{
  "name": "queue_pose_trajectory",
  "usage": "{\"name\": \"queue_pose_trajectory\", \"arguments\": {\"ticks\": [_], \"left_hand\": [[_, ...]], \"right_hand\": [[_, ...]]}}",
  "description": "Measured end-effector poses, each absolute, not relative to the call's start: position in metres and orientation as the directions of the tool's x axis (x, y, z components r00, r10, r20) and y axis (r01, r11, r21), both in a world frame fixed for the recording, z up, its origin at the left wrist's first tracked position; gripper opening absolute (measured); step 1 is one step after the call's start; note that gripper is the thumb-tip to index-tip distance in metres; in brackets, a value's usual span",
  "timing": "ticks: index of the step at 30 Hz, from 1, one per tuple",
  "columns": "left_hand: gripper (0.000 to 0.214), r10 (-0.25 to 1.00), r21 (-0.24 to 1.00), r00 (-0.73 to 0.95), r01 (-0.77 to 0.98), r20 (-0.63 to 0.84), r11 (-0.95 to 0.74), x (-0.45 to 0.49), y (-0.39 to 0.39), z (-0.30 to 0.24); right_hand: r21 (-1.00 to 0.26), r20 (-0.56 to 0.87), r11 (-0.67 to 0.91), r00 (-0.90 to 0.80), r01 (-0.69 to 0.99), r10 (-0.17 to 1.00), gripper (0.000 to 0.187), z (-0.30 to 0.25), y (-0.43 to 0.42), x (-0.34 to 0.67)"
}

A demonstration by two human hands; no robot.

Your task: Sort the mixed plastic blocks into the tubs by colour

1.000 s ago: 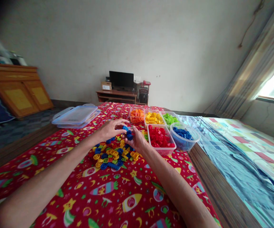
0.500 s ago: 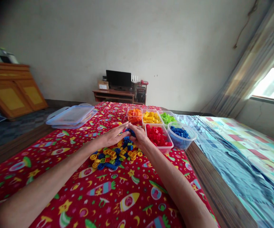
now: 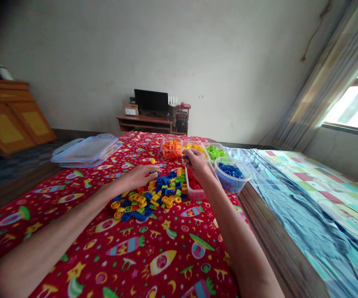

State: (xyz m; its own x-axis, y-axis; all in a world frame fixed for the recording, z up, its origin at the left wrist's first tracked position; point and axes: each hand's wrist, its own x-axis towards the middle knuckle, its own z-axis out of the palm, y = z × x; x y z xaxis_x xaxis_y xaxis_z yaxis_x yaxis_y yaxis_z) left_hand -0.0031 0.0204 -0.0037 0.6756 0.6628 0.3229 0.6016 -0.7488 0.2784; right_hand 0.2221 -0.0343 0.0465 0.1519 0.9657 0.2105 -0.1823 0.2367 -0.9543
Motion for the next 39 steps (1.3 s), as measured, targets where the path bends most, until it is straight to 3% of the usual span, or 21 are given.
{"name": "queue_pose_trajectory", "arguments": {"ticks": [3, 6, 8, 12, 16, 19, 23, 29, 32, 39], "left_hand": [[0.035, 0.659, 0.258, 0.679, 0.606, 0.325, -0.752, -0.008, 0.026, -0.004], [0.035, 0.659, 0.233, 0.676, 0.618, 0.331, -0.751, -0.011, 0.028, -0.001], [0.034, 0.666, 0.222, 0.667, 0.631, 0.333, -0.743, -0.012, 0.027, 0.001], [0.033, 0.687, 0.205, 0.653, 0.66, 0.319, -0.723, -0.013, 0.027, 0.001], [0.035, 0.686, 0.192, 0.653, 0.664, 0.321, -0.722, -0.013, 0.028, -0.001], [0.037, 0.676, 0.189, 0.659, 0.655, 0.33, -0.732, -0.014, 0.027, -0.001], [0.036, 0.646, 0.183, 0.681, 0.627, 0.343, -0.758, -0.013, 0.026, 0.0], [0.036, 0.538, 0.154, 0.75, 0.522, 0.385, -0.839, 0.014, 0.002, -0.004], [0.036, 0.431, 0.096, 0.846, 0.423, 0.314, -0.901, 0.026, -0.027, -0.01], [0.04, 0.354, 0.028, 0.913, 0.356, 0.201, -0.934, 0.0, -0.086, -0.019]], "right_hand": [[-0.909, 0.375, 0.293, 0.276, 0.295, 0.885, 0.017, 0.057, -0.034, 0.252], [-0.62, 0.585, 0.158, 0.319, 0.768, 0.745, 0.018, 0.062, -0.036, 0.289], [-0.468, 0.626, -0.009, 0.338, 0.884, 0.703, 0.022, 0.061, -0.038, 0.311], [-0.339, 0.556, -0.206, 0.373, 0.918, 0.743, 0.028, 0.051, -0.041, 0.344], [-0.282, 0.459, -0.26, 0.368, 0.923, 0.809, 0.038, 0.042, -0.045, 0.363], [-0.295, 0.499, -0.283, 0.399, 0.913, 0.769, 0.039, 0.044, -0.048, 0.368], [-0.377, 0.618, -0.229, 0.428, 0.898, 0.66, 0.032, 0.059, -0.052, 0.359], [-0.416, 0.66, -0.116, 0.388, 0.902, 0.644, 0.029, 0.078, -0.056, 0.335], [-0.427, 0.677, -0.066, 0.368, 0.902, 0.637, 0.029, 0.083, -0.059, 0.33], [-0.438, 0.689, 0.014, 0.325, 0.899, 0.647, 0.031, 0.089, -0.063, 0.313]]}}
